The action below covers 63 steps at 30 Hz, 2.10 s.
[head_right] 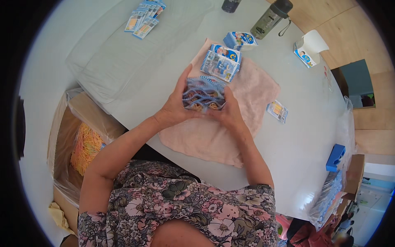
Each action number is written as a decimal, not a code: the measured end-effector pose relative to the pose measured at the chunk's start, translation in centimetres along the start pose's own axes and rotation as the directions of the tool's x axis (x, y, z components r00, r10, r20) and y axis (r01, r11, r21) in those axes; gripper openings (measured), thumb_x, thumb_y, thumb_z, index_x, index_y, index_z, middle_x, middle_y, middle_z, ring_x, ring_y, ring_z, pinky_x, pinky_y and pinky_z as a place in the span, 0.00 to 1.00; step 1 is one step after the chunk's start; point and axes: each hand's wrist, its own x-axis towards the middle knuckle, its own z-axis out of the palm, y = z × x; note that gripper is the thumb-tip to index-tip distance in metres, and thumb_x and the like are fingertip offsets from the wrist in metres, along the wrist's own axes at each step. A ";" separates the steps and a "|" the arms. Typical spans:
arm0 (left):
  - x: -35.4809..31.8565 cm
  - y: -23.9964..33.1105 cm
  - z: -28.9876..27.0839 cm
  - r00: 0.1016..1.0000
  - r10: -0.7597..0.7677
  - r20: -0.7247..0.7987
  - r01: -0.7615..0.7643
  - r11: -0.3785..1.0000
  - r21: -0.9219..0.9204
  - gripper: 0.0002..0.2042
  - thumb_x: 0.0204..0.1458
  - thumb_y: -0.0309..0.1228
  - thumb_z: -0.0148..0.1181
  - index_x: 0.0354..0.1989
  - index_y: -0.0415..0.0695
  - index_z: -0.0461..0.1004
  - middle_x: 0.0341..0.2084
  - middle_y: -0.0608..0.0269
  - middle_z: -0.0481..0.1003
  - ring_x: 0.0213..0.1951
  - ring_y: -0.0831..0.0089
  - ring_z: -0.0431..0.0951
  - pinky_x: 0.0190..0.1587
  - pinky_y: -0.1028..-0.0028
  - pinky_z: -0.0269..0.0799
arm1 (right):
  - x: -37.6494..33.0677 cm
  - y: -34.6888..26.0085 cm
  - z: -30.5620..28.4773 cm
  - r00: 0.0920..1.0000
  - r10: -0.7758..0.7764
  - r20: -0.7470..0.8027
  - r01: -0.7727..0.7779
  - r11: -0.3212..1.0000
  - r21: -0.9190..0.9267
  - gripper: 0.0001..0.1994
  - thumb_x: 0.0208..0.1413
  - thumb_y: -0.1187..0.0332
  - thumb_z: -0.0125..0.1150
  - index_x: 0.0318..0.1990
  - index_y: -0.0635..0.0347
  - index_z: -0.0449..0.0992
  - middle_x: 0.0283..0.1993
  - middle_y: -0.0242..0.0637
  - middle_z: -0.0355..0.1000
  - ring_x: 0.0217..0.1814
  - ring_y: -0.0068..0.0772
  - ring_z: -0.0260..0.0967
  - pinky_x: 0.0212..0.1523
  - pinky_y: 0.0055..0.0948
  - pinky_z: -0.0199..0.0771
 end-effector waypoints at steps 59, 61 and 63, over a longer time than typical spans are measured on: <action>-12.5 8.9 -4.7 0.999 -0.047 -0.026 0.054 0.925 0.376 0.32 0.42 0.22 0.64 0.58 0.39 0.60 0.54 0.50 0.64 0.55 0.62 0.67 0.55 0.69 0.63 | 5.2 -13.0 0.4 0.999 0.002 0.052 0.004 0.994 -0.110 0.20 0.32 0.80 0.67 0.39 0.65 0.73 0.35 0.32 0.73 0.37 0.23 0.71 0.36 0.25 0.72; -15.6 11.7 -7.5 0.998 0.026 -0.057 0.005 0.875 0.484 0.19 0.43 0.22 0.63 0.47 0.39 0.71 0.44 0.53 0.72 0.46 0.61 0.73 0.47 0.70 0.70 | 7.9 -15.1 1.7 0.998 -0.068 0.019 0.067 0.997 0.025 0.21 0.33 0.79 0.67 0.41 0.66 0.72 0.35 0.35 0.73 0.35 0.24 0.72 0.36 0.26 0.73; -18.2 14.6 -10.1 0.960 0.040 -0.276 0.140 0.785 0.603 0.15 0.42 0.20 0.63 0.41 0.39 0.74 0.37 0.55 0.75 0.40 0.62 0.76 0.42 0.72 0.72 | 12.7 -17.1 5.0 0.992 -0.087 0.094 0.081 0.995 0.059 0.22 0.34 0.76 0.70 0.42 0.68 0.72 0.35 0.38 0.74 0.34 0.27 0.73 0.37 0.26 0.74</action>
